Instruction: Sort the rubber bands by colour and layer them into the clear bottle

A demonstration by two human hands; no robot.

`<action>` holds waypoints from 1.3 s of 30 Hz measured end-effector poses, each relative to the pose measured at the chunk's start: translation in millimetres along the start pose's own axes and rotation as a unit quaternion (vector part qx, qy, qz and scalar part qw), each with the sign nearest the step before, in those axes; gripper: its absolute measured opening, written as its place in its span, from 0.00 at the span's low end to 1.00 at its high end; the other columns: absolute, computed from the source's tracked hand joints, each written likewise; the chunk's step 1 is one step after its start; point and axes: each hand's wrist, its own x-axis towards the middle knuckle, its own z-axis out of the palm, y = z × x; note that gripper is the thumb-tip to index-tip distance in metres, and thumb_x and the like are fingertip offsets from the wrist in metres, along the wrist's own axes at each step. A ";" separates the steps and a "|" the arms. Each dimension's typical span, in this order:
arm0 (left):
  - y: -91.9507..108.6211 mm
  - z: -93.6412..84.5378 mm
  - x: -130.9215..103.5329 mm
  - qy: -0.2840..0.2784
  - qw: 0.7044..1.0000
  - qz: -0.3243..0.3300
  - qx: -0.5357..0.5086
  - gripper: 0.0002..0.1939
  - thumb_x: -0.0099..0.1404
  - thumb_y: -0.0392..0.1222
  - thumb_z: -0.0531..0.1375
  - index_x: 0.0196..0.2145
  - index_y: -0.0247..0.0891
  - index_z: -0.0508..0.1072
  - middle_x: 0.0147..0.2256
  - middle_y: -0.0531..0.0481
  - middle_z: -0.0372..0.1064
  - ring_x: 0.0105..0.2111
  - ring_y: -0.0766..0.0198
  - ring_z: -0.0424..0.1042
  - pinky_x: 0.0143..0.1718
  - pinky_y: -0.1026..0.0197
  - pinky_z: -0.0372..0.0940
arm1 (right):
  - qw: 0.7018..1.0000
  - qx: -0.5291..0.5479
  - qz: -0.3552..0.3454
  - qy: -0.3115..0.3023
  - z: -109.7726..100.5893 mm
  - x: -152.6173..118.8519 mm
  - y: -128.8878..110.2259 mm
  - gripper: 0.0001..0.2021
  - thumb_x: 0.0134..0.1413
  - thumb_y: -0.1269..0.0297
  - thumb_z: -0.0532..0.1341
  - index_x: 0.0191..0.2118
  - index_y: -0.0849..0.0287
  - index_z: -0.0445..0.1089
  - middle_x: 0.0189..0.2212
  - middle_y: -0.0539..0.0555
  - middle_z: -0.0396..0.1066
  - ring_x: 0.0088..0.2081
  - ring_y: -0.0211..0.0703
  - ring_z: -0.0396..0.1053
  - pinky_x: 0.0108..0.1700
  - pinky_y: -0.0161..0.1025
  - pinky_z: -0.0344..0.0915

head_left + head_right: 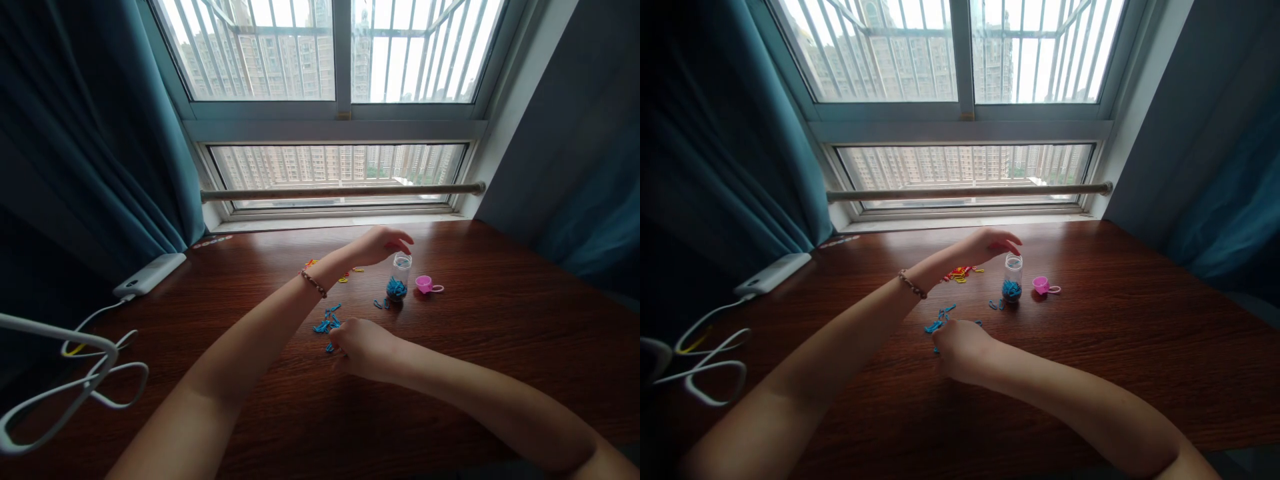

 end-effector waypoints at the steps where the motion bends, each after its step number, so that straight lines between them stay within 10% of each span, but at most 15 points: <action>1: 0.4 -0.3 -1.5 -0.001 1.000 0.001 -0.003 0.13 0.62 0.30 0.52 0.44 0.29 0.69 0.36 0.43 0.74 0.35 0.68 0.72 0.39 0.65 0.64 | 1.000 0.001 0.001 -0.001 -1.8 -0.5 -0.1 0.11 0.45 0.65 0.58 0.36 0.63 0.71 0.31 0.60 0.73 0.33 0.51 0.71 0.30 0.38 0.64; 8: -6.6 -5.0 -55.1 0.036 0.998 -0.038 -0.028 0.14 0.63 0.35 0.51 0.46 0.30 0.66 0.39 0.41 0.72 0.39 0.67 0.70 0.42 0.63 0.63 | 0.996 0.010 0.035 0.076 -4.3 -10.3 3.0 0.10 0.55 0.65 0.54 0.36 0.64 0.69 0.34 0.60 0.70 0.36 0.46 0.69 0.37 0.37 0.63; 13: -16.4 3.3 -142.4 0.065 0.987 -0.126 0.078 0.14 0.62 0.41 0.53 0.44 0.35 0.69 0.44 0.44 0.69 0.45 0.61 0.67 0.49 0.58 0.60 | 0.970 -0.052 0.093 0.217 44.0 -24.3 27.9 0.22 0.54 0.60 0.56 0.51 0.69 0.61 0.53 0.68 0.57 0.55 0.56 0.52 0.55 0.47 0.52; 19: -18.7 22.7 -208.2 0.006 0.961 -0.268 0.063 0.30 0.57 0.51 0.57 0.55 0.37 0.57 0.55 0.40 0.56 0.55 0.54 0.57 0.55 0.53 0.54 | 0.966 -0.043 0.156 0.203 78.6 -26.3 62.4 0.32 0.54 0.48 0.52 0.58 0.66 0.53 0.60 0.65 0.45 0.60 0.58 0.40 0.58 0.53 0.47; 23: -14.6 36.2 -214.1 -0.029 0.965 -0.259 0.028 0.46 0.47 0.54 0.64 0.59 0.35 0.50 0.60 0.38 0.44 0.60 0.53 0.46 0.59 0.52 0.45 | 0.969 -0.005 0.145 0.200 74.9 -15.7 61.4 0.30 0.55 0.49 0.50 0.56 0.68 0.56 0.59 0.67 0.47 0.60 0.58 0.40 0.58 0.53 0.48; 30: -8.7 46.6 -203.1 -0.008 0.980 -0.198 -0.003 0.44 0.45 0.49 0.67 0.57 0.42 0.54 0.56 0.42 0.54 0.56 0.54 0.54 0.57 0.51 0.51 | 0.954 0.177 -0.003 0.243 67.3 -16.1 45.4 0.21 0.55 0.63 0.55 0.54 0.62 0.56 0.53 0.59 0.57 0.54 0.43 0.56 0.56 0.41 0.55; 39: -19.5 45.2 -189.8 0.027 0.975 -0.207 0.081 0.33 0.43 0.50 0.67 0.47 0.40 0.67 0.45 0.44 0.64 0.47 0.53 0.61 0.49 0.52 0.59 | 0.964 0.199 0.076 0.160 51.8 -9.2 53.0 0.25 0.36 0.57 0.68 0.43 0.61 0.67 0.39 0.55 0.62 0.39 0.44 0.64 0.42 0.39 0.62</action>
